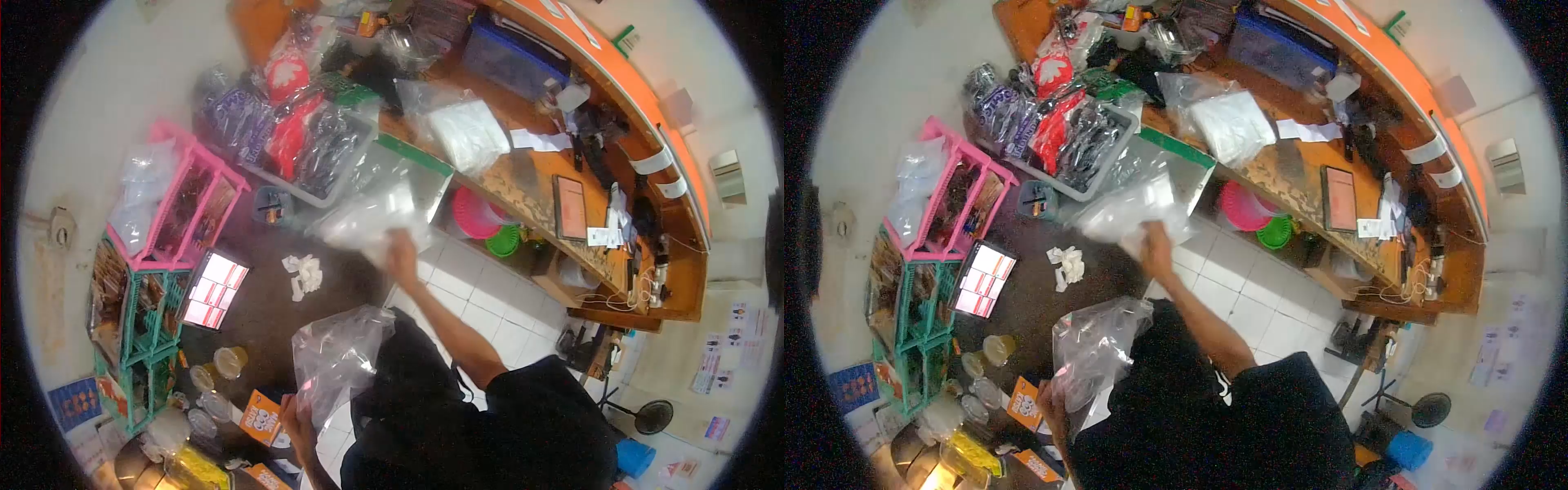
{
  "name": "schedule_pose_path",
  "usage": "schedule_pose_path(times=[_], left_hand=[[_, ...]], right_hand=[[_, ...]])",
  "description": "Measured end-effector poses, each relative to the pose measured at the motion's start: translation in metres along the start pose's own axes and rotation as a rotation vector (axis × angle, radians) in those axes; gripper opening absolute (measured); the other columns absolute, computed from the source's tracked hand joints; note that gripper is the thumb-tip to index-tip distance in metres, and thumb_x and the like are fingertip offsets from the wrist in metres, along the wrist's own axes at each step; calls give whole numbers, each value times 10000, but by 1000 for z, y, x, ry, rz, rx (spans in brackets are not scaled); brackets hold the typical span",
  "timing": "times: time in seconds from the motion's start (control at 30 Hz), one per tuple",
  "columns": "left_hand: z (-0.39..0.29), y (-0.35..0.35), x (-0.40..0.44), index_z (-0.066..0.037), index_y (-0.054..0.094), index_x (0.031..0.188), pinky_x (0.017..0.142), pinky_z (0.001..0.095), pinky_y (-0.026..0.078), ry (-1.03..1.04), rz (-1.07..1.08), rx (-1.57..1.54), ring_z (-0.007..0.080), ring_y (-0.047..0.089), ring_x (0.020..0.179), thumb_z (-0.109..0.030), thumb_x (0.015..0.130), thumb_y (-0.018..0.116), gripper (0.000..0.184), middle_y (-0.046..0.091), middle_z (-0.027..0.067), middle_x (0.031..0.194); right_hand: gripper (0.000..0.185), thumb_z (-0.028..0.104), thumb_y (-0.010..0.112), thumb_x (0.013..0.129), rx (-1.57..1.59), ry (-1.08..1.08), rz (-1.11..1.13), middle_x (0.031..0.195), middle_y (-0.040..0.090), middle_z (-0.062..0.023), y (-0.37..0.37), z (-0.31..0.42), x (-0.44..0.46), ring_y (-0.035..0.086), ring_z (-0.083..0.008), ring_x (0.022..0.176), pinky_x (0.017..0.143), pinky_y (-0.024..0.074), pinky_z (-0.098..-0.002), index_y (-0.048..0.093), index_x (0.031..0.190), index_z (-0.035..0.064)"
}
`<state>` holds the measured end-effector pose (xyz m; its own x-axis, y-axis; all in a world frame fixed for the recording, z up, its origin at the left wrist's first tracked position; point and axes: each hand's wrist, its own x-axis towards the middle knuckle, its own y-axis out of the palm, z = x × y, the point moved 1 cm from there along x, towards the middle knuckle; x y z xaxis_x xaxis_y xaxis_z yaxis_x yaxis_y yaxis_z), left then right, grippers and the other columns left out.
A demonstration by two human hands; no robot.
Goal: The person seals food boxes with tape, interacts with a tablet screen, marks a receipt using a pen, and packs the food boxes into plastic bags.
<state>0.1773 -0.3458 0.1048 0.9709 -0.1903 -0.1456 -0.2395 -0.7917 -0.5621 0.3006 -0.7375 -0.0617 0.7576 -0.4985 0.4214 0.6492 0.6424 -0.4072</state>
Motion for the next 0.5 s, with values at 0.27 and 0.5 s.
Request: schedule_pose_path(times=[0.27, 0.5], left_hand=[[-75, -6, 64, 37, 674, 936, 699, 391, 431, 214, -492, 437, 314, 547, 740, -340, 929, 519, 408, 596, 171, 827], [-294, 134, 272, -52, 714, 1080, 949, 441, 401, 644, -384, 341, 326, 504, 1101, -401, 844, 621, 432, 567, 174, 1080]], right_hand=[[329, 211, 608, 820, -352, 12, 500, 1180, 528, -265, -21, -33, 132, 499, -403, 1115, 973, 397, -486, 608, 1095, 31], [484, 247, 687, 804, -22, 514, 625, 1234, 598, -229, -142, -77, 188, 569, -373, 1128, 948, 451, -422, 602, 1228, 30]])
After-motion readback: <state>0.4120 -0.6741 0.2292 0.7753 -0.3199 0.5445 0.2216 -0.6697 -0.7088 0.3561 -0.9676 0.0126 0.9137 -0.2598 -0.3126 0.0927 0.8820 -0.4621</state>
